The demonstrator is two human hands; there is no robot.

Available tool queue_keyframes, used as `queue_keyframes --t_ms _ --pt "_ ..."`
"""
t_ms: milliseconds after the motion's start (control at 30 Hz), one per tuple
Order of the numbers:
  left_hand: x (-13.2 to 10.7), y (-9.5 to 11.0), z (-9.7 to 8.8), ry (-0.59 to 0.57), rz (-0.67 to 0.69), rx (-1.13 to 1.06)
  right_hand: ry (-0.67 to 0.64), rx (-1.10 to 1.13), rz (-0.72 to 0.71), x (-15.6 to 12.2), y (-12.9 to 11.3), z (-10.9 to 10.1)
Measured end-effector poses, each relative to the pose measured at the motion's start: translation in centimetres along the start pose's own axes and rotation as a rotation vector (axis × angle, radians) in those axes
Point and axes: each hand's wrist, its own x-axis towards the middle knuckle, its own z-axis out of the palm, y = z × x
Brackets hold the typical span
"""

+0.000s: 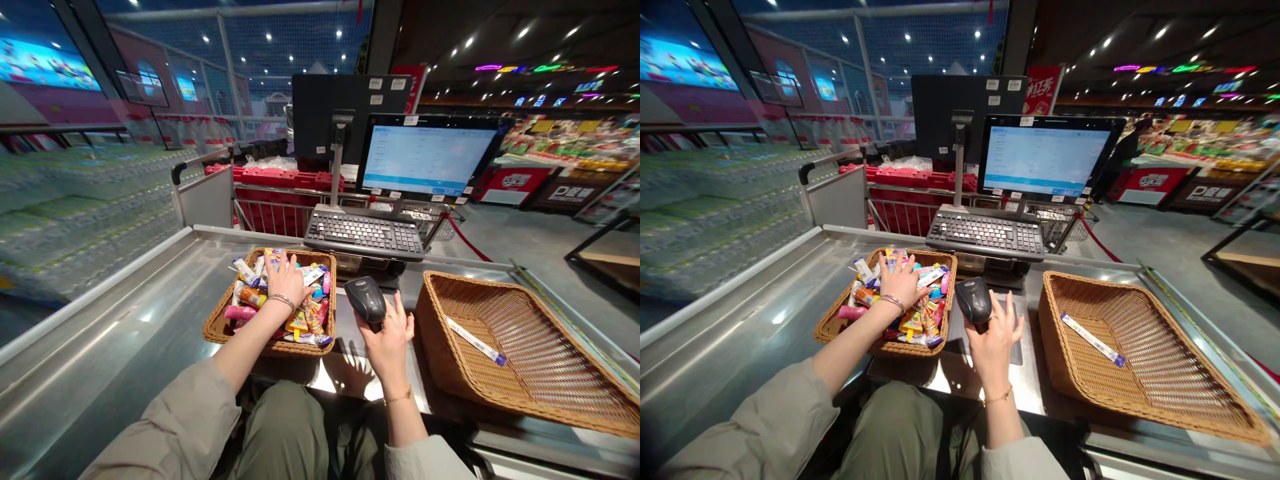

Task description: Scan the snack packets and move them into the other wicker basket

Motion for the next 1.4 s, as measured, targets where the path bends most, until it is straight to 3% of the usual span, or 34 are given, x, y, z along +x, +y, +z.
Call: queue_keyframes --t_ms 133,300,667,900,1167,1400 --pt "0.1 0.6 -0.6 -0.086 -0.045 0.020 0.001 0.006 0.000 -0.1 0.2 0.1" --pt "1.0 1.2 0.1 -0.063 -0.081 0.028 0.013 0.007 -0.001 -0.2 0.1 0.1" --pt "2.0 1.2 0.8 -0.129 -0.102 0.017 0.030 -0.005 -0.014 -0.3 0.5 -0.1" --pt "2.4 0.0 -0.3 0.153 -0.015 -0.027 0.024 0.003 0.004 -0.2 0.5 -0.1" --pt "2.7 -3.1 -2.5 0.357 0.235 -0.066 0.033 0.012 0.014 -0.3 0.6 0.0" --pt "1.3 -4.3 -2.9 0.463 0.388 -0.146 0.045 0.000 -0.005 -0.3 0.6 0.1"
